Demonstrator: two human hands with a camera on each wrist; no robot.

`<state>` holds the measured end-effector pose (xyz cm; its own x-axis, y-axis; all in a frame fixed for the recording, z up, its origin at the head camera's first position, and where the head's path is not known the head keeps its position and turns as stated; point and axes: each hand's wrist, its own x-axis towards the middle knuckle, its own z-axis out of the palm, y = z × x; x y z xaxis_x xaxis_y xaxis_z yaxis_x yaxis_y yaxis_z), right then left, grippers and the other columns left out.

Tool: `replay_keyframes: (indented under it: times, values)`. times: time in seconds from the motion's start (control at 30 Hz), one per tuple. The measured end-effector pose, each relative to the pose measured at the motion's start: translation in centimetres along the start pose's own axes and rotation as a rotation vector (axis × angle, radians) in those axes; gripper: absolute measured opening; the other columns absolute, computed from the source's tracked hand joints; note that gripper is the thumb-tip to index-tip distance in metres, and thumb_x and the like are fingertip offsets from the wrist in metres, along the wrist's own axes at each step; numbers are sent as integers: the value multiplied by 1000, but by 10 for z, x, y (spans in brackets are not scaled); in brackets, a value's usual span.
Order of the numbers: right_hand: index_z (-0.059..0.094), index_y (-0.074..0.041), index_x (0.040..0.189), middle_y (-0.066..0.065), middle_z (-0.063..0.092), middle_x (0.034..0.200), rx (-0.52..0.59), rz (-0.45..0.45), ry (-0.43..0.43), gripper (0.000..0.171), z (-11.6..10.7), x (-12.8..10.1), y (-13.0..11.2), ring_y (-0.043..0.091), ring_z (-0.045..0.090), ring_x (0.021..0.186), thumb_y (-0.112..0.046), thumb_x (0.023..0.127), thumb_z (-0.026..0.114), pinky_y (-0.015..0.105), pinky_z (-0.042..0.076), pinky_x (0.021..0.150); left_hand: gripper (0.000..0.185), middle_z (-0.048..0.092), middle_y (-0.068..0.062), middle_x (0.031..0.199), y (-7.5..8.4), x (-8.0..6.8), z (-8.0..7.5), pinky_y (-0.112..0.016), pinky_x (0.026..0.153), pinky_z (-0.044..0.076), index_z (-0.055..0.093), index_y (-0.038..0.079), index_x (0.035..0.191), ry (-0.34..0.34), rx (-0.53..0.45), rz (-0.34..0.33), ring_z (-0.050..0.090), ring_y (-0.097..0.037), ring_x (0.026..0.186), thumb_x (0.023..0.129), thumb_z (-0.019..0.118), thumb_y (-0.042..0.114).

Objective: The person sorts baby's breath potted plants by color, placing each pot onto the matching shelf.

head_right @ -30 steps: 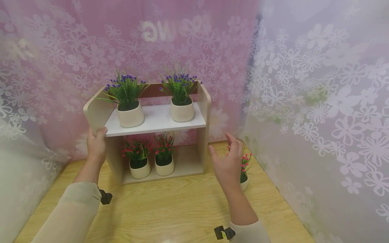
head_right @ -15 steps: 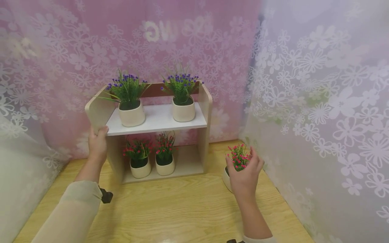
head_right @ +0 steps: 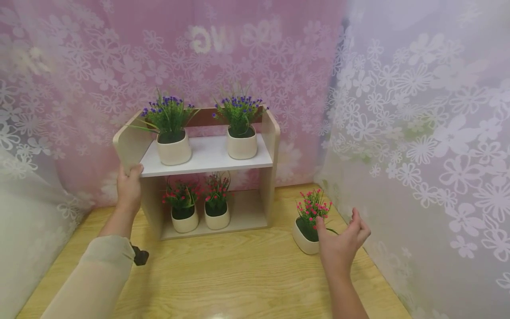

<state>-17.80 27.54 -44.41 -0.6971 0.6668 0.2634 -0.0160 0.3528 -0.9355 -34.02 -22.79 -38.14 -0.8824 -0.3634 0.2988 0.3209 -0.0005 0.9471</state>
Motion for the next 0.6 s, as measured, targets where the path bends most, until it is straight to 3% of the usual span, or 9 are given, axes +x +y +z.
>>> replay_keyframes:
  times: [0.17,0.37,0.6]
  values:
    - [9,-23,175,9,14,163,5,81,8,109,-6,5,16,42,26,161,-45,96,81,61,32,130,44,54,15,124,0,0,0,-35,122,32,45,21,153,-6,-10,0,45,-7,127,110,52,25]
    - [9,-16,175,13,9,169,86,137,70,82,-13,10,34,44,20,164,-46,111,51,60,22,136,45,54,13,125,0,0,1,-33,121,33,45,18,155,-5,-21,21,46,-8,127,110,52,23]
    - [13,-15,174,11,7,174,211,263,57,67,-18,14,45,35,11,168,-44,115,27,50,10,140,46,54,13,129,0,-1,0,-36,123,32,46,19,155,-8,-11,25,45,-9,131,110,51,26]
